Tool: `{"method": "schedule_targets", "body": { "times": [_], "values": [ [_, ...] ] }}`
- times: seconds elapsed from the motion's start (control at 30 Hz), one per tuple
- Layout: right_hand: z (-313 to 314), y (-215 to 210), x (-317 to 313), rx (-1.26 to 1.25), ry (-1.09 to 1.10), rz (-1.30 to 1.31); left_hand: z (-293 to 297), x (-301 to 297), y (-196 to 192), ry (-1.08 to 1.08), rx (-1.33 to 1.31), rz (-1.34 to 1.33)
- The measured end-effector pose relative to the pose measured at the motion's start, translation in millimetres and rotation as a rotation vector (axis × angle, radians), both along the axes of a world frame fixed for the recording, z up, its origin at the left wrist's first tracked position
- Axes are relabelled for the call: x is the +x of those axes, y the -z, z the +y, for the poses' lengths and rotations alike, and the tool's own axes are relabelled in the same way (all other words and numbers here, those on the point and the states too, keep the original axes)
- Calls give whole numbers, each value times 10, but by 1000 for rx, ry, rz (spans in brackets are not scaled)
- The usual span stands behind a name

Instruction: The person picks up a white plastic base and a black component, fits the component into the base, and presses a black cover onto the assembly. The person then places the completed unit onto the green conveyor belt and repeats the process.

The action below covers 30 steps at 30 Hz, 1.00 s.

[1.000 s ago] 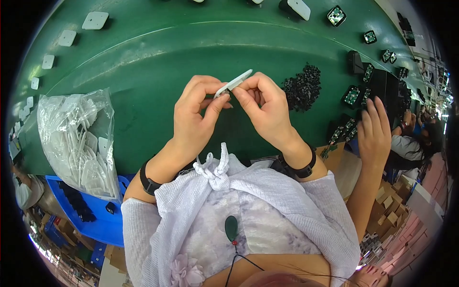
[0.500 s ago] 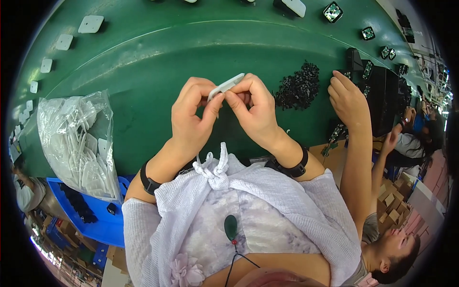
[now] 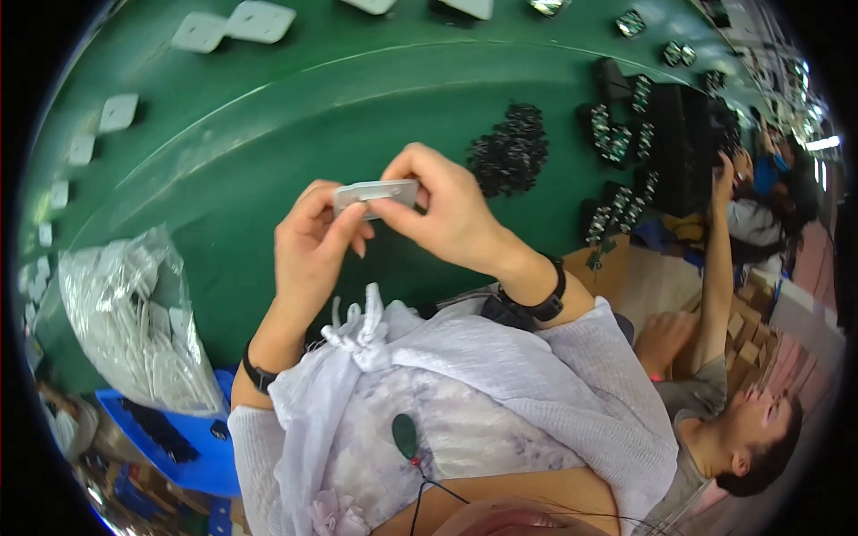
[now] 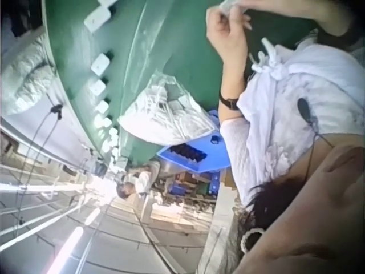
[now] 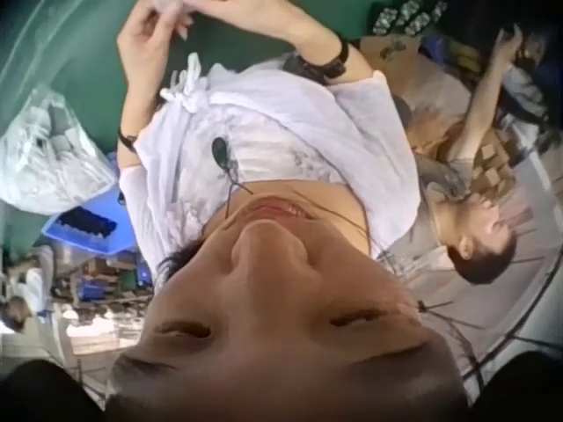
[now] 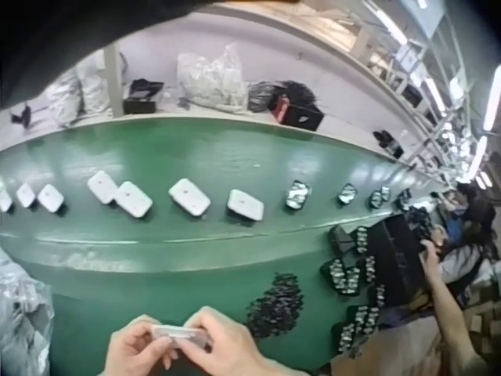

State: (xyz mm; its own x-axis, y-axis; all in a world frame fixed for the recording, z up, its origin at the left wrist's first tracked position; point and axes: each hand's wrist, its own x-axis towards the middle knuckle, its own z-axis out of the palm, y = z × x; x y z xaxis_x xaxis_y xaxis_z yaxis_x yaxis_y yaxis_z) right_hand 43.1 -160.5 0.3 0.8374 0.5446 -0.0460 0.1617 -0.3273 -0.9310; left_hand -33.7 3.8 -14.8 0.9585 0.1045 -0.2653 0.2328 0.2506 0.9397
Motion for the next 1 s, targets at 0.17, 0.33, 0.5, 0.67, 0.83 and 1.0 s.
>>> {"method": "schedule_targets", "body": {
  "times": [0.17, 0.33, 0.5, 0.67, 0.83, 1.0],
  "values": [
    [-112, 52, 100, 90, 65, 249, -49, 158, -34, -14, -102, 27],
    [-485, -168, 695, -264, 196, -585, 320, 322, 247, -83, 258, 13],
    [-789, -311, 1912, -817, 502, -657, 477, 514, 214, -38, 901, -109],
    [-906, -159, 2790, -1029, 433, -351, 357, 601, 87, 48, 1153, -214],
    [-478, -511, 2380, -670, 454, -121, 232, 292, 133, 12, 1423, -173],
    [-453, -263, 1331, 175, 30, 103, 161, 238, 149, 36, 1364, -331]
  ]
}}
